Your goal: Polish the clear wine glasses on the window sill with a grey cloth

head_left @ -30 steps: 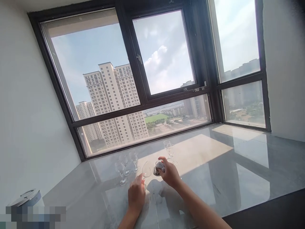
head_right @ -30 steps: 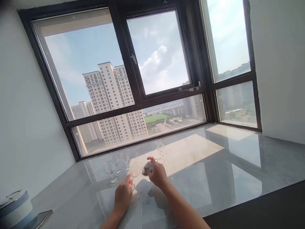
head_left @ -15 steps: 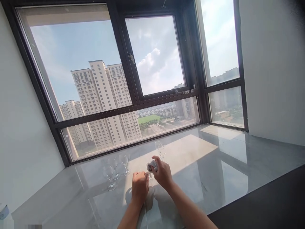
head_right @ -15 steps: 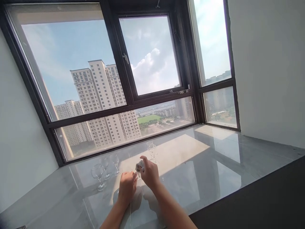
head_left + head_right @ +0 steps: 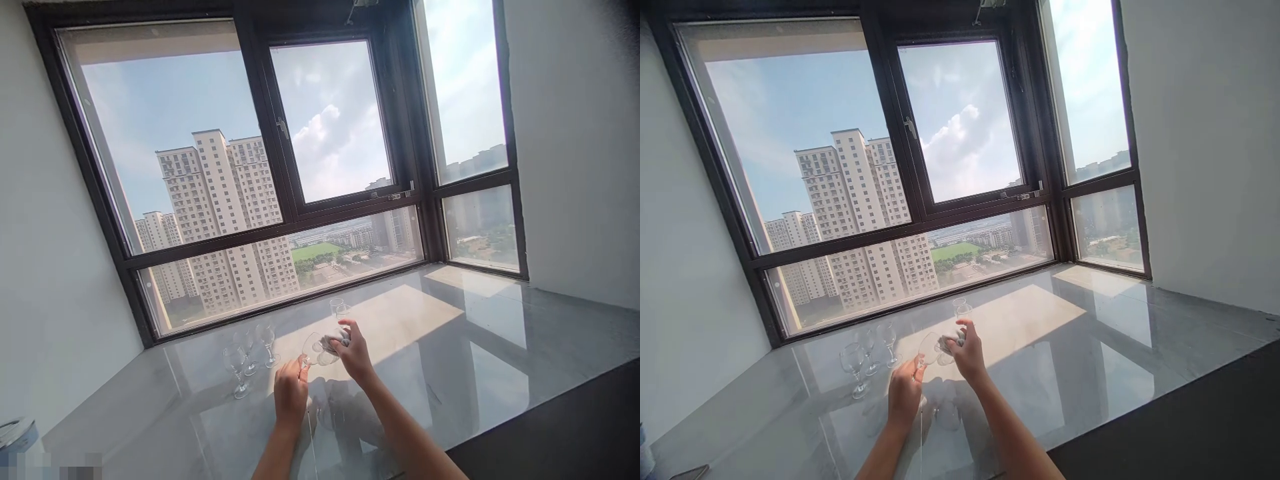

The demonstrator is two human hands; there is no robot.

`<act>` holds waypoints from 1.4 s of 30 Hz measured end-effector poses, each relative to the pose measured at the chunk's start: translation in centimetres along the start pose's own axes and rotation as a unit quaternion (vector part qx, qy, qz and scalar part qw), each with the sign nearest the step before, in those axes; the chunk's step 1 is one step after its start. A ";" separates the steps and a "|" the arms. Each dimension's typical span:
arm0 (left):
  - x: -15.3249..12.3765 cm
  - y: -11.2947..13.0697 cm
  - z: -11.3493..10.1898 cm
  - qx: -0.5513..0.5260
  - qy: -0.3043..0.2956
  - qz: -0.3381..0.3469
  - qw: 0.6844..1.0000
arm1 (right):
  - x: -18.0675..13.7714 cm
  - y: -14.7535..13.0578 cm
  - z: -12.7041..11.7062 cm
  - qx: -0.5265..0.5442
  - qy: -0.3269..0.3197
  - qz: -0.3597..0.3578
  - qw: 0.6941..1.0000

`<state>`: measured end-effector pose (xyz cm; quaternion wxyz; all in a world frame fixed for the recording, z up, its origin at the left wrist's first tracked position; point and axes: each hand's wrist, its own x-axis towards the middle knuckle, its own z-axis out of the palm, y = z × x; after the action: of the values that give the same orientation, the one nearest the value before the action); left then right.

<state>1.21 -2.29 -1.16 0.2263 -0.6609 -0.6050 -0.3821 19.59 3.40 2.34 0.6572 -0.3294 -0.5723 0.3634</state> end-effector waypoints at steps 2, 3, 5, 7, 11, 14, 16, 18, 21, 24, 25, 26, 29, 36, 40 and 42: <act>0.0 -0.3 -0.3 0.032 0.005 -0.025 0.999 | -0.2 -0.1 0.0 0.012 -0.035 0.008 0.999; 0.0 -0.4 -0.6 0.053 0.008 -0.035 0.998 | -0.3 -0.2 0.0 0.013 -0.052 0.011 0.998; 0.0 -0.3 -1.3 0.090 0.010 -0.041 0.995 | -0.4 -0.3 0.0 0.010 -0.077 0.015 0.997; 0.2 0.0 -2.0 0.108 0.005 -0.034 0.994 | -0.4 -0.3 0.1 0.016 -0.086 0.015 0.996; 0.4 0.8 -2.6 0.092 -0.014 -0.013 0.996 | -0.6 0.0 0.2 0.009 -0.088 0.023 0.996; 0.5 1.0 -2.4 0.063 -0.036 0.005 0.997 | -0.6 -0.2 0.2 -0.002 -0.103 0.032 0.994; 0.5 1.0 -2.2 0.037 -0.046 0.007 0.998 | -0.6 -0.6 0.0 0.025 -0.127 0.058 0.990; 0.5 1.0 -2.1 0.000 -0.055 0.007 0.998 | -0.6 -1.2 -0.2 0.059 -0.157 0.096 0.981; 0.4 1.0 -1.7 -0.068 -0.066 -0.001 0.996 | -0.6 -2.1 -0.5 0.085 -0.175 0.130 0.972; 0.1 1.0 -1.1 -0.153 -0.116 -0.035 0.981 | -0.7 -2.4 -0.5 0.104 -0.114 0.121 0.981; 0.0 1.0 -0.8 -0.178 -0.141 -0.047 0.973 | -0.7 -2.4 -0.5 0.101 -0.062 0.099 0.988; -0.1 1.1 -0.6 -0.198 -0.165 -0.057 0.964 | -0.6 -2.3 -0.5 0.087 0.008 0.066 0.994; -0.4 1.1 -0.1 -0.240 -0.207 -0.075 0.945 | 0.1 -1.8 -1.8 -0.009 0.208 -0.052 0.977; -0.6 1.2 0.1 -0.270 -0.212 -0.054 0.938 | 3.9 1.7 -10.4 -0.226 0.274 -0.103 0.929; -0.6 2.2 -0.1 -0.255 -0.244 -0.063 0.934 | 4.8 3.1 -12.0 -0.250 0.299 -0.051 0.919; -0.6 3.0 -0.1 -0.246 -0.272 -0.057 0.928 | 4.7 3.6 -11.5 -0.270 0.277 -0.045 0.921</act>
<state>4.10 -3.19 -1.08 -0.1392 -0.7387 -0.5669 -0.3370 30.99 9.04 0.20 0.6911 -0.5557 -0.4584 0.0590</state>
